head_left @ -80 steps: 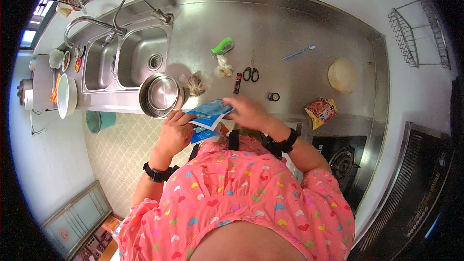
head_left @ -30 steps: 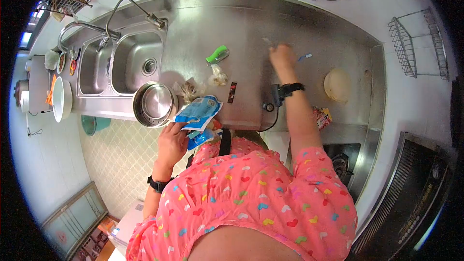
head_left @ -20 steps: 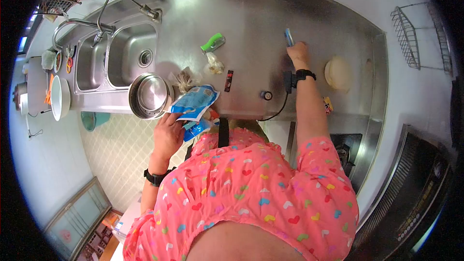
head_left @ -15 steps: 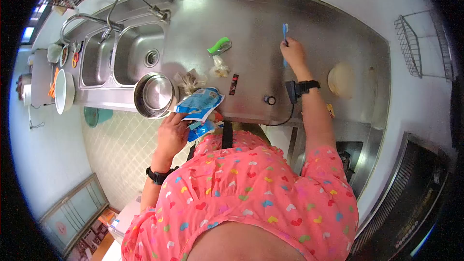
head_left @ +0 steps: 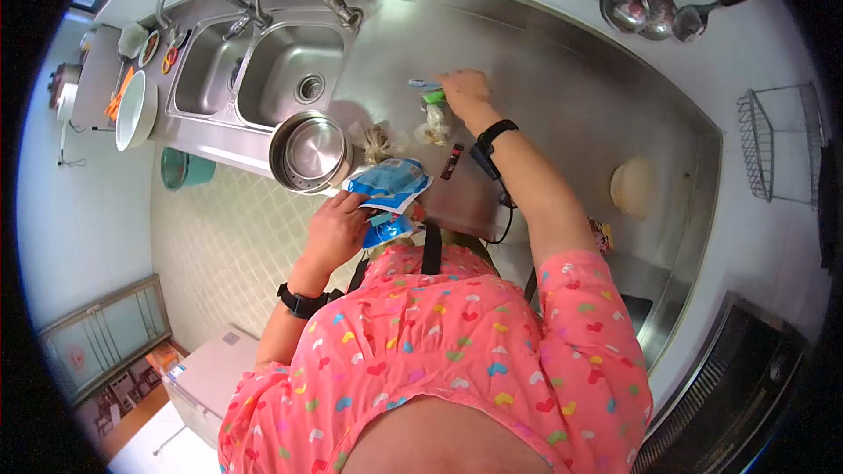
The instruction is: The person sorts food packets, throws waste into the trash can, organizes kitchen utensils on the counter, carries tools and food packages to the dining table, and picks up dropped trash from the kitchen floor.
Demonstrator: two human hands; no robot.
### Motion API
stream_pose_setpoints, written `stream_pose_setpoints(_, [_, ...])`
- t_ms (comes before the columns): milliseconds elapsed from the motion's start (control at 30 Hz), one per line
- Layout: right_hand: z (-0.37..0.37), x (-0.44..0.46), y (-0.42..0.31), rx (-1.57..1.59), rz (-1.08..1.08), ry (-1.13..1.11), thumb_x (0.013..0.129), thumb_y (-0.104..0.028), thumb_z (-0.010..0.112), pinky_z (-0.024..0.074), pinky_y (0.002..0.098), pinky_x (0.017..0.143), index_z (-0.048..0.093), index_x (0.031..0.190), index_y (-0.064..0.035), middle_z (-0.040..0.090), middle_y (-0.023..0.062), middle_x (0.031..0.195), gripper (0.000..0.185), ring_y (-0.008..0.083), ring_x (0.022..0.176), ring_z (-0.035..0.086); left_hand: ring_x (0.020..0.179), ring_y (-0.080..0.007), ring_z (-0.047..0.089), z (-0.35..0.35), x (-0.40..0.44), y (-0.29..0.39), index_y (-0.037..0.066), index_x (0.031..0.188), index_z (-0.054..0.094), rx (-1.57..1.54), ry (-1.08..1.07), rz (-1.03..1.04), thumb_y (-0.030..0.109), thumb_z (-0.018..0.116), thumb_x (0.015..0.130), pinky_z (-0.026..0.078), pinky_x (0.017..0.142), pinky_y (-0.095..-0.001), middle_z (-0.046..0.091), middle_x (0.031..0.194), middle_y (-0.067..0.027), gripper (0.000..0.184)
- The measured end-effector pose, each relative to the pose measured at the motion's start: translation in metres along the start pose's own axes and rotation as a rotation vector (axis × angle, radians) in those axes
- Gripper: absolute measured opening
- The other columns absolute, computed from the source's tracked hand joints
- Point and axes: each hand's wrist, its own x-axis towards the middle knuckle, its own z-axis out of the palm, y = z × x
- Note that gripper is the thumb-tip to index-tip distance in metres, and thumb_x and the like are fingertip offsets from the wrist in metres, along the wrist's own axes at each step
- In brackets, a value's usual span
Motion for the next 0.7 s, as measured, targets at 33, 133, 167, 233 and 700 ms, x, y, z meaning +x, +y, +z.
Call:
stream_pose_setpoints(33, [0.006, 0.003, 0.003, 0.000, -0.009, -0.002, 0.077, -0.012, 0.052, 0.0482, 0.0405, 0.070, 0.062, 0.103, -0.0135, 0.062, 0.0117, 0.090, 0.027, 0.0307, 0.082, 0.060, 0.086, -0.0242, 0.053, 0.000, -0.001, -0.001, 0.006, 0.082, 0.064, 0.000, 0.015, 0.016, 0.009, 0.061, 0.066, 0.045, 0.073, -0.0347, 0.058, 0.096, -0.0051, 0.017])
stream_pose_setpoints(133, [-0.018, -0.010, 0.017, -0.118, 0.062, -0.215, 0.079, -0.019, 0.054, 0.0487, 0.0402, 0.068, 0.064, 0.098, -0.0128, 0.063, 0.0121, 0.086, 0.022, 0.0287, 0.079, 0.061, 0.085, -0.0241, 0.053, 0.004, -0.003, -0.003, 0.006, 0.082, 0.064, 0.026, 0.015, 0.008, 0.009, 0.061, 0.065, 0.045, 0.072, -0.0348, 0.058, 0.095, -0.0049, 0.018])
stream_pose_setpoints(167, [-0.027, -0.020, 0.027, -0.020, 0.110, -0.152, 0.079, -0.023, 0.055, 0.0486, 0.0403, 0.067, 0.064, 0.095, -0.0105, 0.063, 0.0133, 0.083, 0.022, 0.0289, 0.078, 0.061, 0.085, -0.0241, 0.053, 0.005, -0.003, -0.003, 0.006, 0.082, 0.064, 0.017, 0.014, 0.015, 0.009, 0.061, 0.065, 0.045, 0.072, -0.0348, 0.058, 0.095, -0.0049, 0.018])
stream_pose_setpoints(233, [-0.045, -0.046, 0.046, 0.071, 0.170, -0.095, 0.080, -0.027, 0.057, 0.0485, 0.0404, 0.066, 0.064, 0.093, -0.0081, 0.063, 0.0145, 0.081, 0.024, 0.0291, 0.076, 0.062, 0.085, -0.0242, 0.053, 0.006, -0.004, -0.005, 0.007, 0.082, 0.064, 0.002, 0.002, -0.009, 0.009, 0.062, 0.063, 0.045, 0.072, -0.0350, 0.058, 0.095, -0.0047, 0.019])
stream_pose_setpoints(700, [-0.086, -0.255, -0.008, 0.664, 0.338, -0.047, 0.076, -0.025, 0.062, 0.0459, 0.0447, 0.067, 0.052, 0.098, -0.0004, 0.060, 0.0207, 0.084, 0.035, 0.0381, 0.079, 0.058, 0.083, -0.0247, 0.053, -0.001, 0.005, -0.007, 0.006, 0.082, 0.064, -0.021, -0.045, 0.060, 0.008, 0.062, 0.063, 0.046, 0.071, -0.0356, 0.058, 0.095, -0.0052, 0.020])
